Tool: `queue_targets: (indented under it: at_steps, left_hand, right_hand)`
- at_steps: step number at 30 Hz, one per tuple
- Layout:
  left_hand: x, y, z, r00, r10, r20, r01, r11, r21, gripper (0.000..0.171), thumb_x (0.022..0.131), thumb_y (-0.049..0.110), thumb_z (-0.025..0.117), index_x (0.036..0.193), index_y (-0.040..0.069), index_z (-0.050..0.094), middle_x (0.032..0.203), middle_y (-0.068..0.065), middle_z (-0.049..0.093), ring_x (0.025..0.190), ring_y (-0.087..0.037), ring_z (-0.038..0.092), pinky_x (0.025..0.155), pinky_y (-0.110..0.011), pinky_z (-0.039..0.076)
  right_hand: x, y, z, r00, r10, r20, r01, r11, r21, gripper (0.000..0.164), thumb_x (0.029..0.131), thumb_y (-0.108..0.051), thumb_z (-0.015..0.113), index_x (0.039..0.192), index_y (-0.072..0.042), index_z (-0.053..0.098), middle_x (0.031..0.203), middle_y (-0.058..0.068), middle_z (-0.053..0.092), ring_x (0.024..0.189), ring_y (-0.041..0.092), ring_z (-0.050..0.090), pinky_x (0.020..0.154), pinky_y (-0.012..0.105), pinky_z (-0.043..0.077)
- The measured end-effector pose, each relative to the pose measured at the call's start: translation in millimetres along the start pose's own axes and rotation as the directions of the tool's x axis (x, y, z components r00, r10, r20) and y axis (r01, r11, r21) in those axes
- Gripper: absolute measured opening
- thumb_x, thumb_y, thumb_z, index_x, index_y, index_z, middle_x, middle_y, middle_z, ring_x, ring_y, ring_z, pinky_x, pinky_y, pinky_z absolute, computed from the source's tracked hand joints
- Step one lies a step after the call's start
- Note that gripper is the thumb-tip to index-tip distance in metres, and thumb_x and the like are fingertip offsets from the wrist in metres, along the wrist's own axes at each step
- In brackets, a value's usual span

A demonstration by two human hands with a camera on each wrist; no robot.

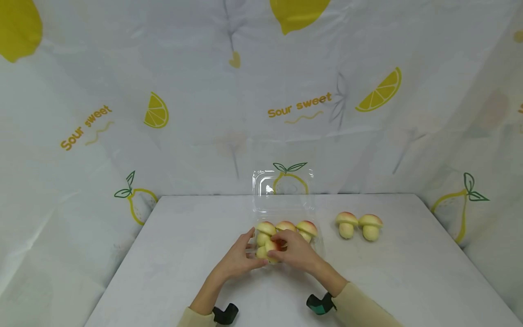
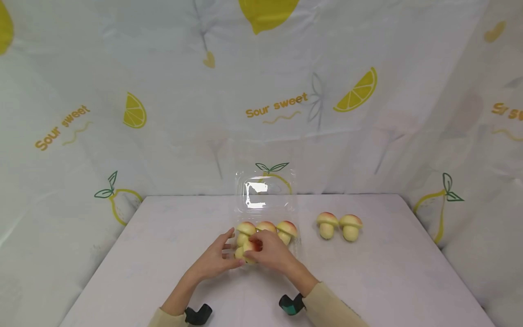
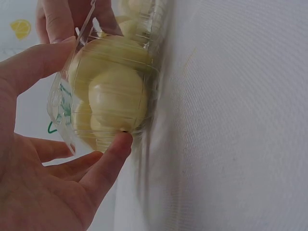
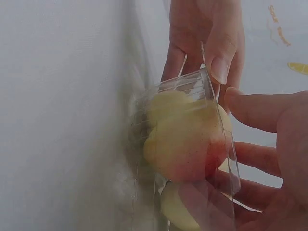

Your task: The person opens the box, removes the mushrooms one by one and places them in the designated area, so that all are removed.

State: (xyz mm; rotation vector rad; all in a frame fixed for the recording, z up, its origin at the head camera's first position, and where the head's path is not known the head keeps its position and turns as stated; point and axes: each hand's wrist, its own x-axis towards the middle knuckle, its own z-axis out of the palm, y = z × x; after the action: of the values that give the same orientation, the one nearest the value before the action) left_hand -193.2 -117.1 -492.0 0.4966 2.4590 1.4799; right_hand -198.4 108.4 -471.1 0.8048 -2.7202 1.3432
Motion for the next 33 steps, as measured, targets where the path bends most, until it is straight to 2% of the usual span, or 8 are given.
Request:
queue_targets:
  at_steps: [10, 19, 27, 33]
  left_hand:
    - [-0.3, 0.9, 0.6, 1.0, 0.011, 0.005, -0.011, 1.0, -0.02, 0.104, 0.084, 0.032, 0.083, 0.16, 0.0, 0.021, 0.153, -0.024, 0.035, 0.125, -0.04, 0.056, 0.094, -0.043, 0.056]
    - [-0.1, 0.3, -0.2, 1.0, 0.022, 0.002, -0.022, 1.0, -0.009, 0.104, 0.084, 0.033, 0.084, 0.16, 0.0, 0.021, 0.152, -0.024, 0.036, 0.127, -0.04, 0.054, 0.095, -0.043, 0.056]
    - [-2.2, 1.2, -2.3, 1.0, 0.018, -0.007, -0.018, 1.0, 0.002, 0.105, 0.083, 0.036, 0.084, 0.16, 0.001, 0.022, 0.151, -0.025, 0.038, 0.126, -0.041, 0.055, 0.095, -0.045, 0.056]
    - [-1.1, 0.9, -1.0, 1.0, 0.013, -0.005, -0.013, 1.0, 0.013, 0.106, 0.083, 0.038, 0.084, 0.161, 0.002, 0.022, 0.152, -0.025, 0.038, 0.128, -0.042, 0.053, 0.096, -0.046, 0.055]
  right_hand:
    - [1.4, -2.6, 7.0, 0.998, 0.01, -0.065, -0.014, 0.997, -0.07, 0.04, 0.079, -0.025, 0.088, 0.11, -0.003, 0.074, 0.1, -0.001, 0.066, 0.089, 0.014, 0.056, 0.077, 0.027, 0.049]
    - [2.5, -3.8, 9.4, 0.995, -0.046, -0.084, 0.036, 0.993, -0.11, 0.041, 0.075, -0.02, 0.09, 0.108, -0.003, 0.073, 0.101, 0.001, 0.067, 0.091, 0.017, 0.058, 0.08, 0.03, 0.05]
    - [1.7, -2.9, 7.5, 0.997, -0.02, -0.077, 0.012, 0.994, -0.105, 0.04, 0.078, -0.015, 0.083, 0.114, -0.002, 0.071, 0.109, 0.002, 0.068, 0.097, 0.016, 0.06, 0.087, 0.033, 0.053]
    - [-4.6, -6.5, -2.1, 0.996, -0.009, -0.09, 0.003, 0.998, -0.068, 0.039, 0.077, -0.016, 0.075, 0.115, -0.004, 0.071, 0.114, 0.002, 0.066, 0.099, 0.017, 0.059, 0.085, 0.034, 0.054]
